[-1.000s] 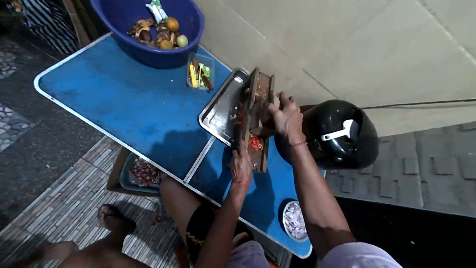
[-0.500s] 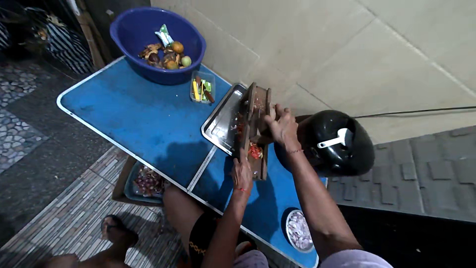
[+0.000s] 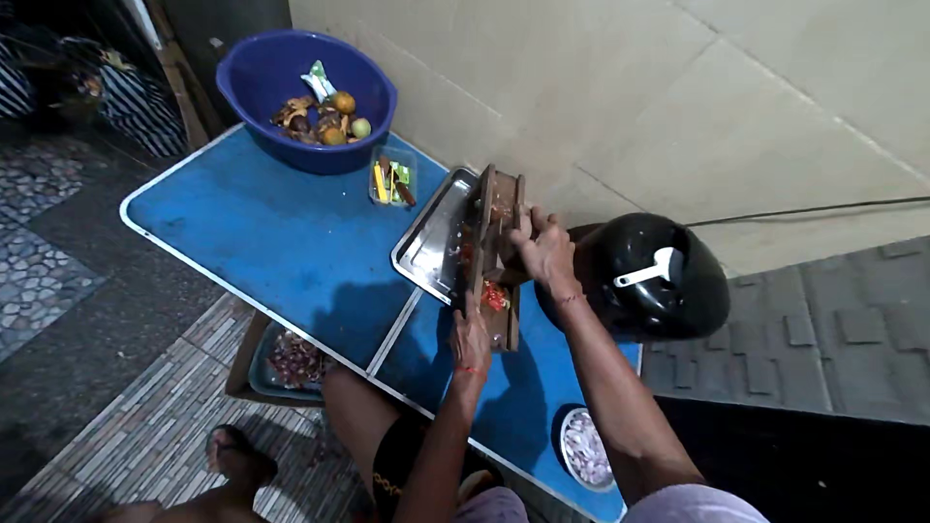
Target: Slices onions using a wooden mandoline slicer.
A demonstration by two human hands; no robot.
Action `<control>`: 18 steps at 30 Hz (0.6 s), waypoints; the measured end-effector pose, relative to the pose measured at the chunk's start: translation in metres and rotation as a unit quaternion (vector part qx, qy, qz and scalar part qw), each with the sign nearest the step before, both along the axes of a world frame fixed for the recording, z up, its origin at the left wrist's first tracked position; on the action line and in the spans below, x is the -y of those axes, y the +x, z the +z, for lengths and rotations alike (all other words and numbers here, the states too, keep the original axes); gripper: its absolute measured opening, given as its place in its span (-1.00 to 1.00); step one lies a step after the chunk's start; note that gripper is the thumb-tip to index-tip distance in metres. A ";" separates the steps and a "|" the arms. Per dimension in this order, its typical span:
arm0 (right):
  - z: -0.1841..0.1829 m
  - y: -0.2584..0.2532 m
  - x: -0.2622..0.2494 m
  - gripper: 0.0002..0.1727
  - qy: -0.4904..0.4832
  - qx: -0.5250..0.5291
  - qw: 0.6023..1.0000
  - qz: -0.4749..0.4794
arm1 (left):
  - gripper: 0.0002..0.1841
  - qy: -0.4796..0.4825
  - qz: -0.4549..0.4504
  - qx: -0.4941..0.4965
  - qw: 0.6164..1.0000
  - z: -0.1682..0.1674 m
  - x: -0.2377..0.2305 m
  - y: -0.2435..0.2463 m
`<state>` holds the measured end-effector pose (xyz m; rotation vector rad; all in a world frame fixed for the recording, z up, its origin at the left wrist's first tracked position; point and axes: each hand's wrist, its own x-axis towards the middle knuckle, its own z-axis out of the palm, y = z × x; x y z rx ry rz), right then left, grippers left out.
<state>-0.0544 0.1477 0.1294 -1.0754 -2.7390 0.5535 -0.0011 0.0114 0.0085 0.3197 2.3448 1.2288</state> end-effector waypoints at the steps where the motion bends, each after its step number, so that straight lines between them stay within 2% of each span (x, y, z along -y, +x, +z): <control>1: 0.000 -0.004 -0.001 -0.17 0.007 -0.001 1.000 -0.003 | -0.45 -0.002 -0.003 0.001 1.000 0.001 0.000 -0.002; 7: 0.006 -0.082 -0.048 -0.35 -0.007 -0.010 0.999 -0.035 | -0.46 -0.013 -0.015 0.015 1.000 0.006 0.004 -0.009; 12: 0.009 -0.040 -0.021 -0.15 -0.007 0.019 1.000 -0.008 | -0.44 -0.019 -0.009 0.012 1.000 0.001 0.000 -0.005; 15: -0.002 0.004 0.006 -0.15 0.010 -0.001 1.000 0.005 | -0.44 -0.029 -0.021 0.005 0.999 0.001 0.001 -0.002; 18: -0.004 -0.019 -0.006 -0.26 0.024 -0.004 1.000 -0.017 | -0.44 -0.021 -0.016 0.008 1.000 0.002 0.002 -0.001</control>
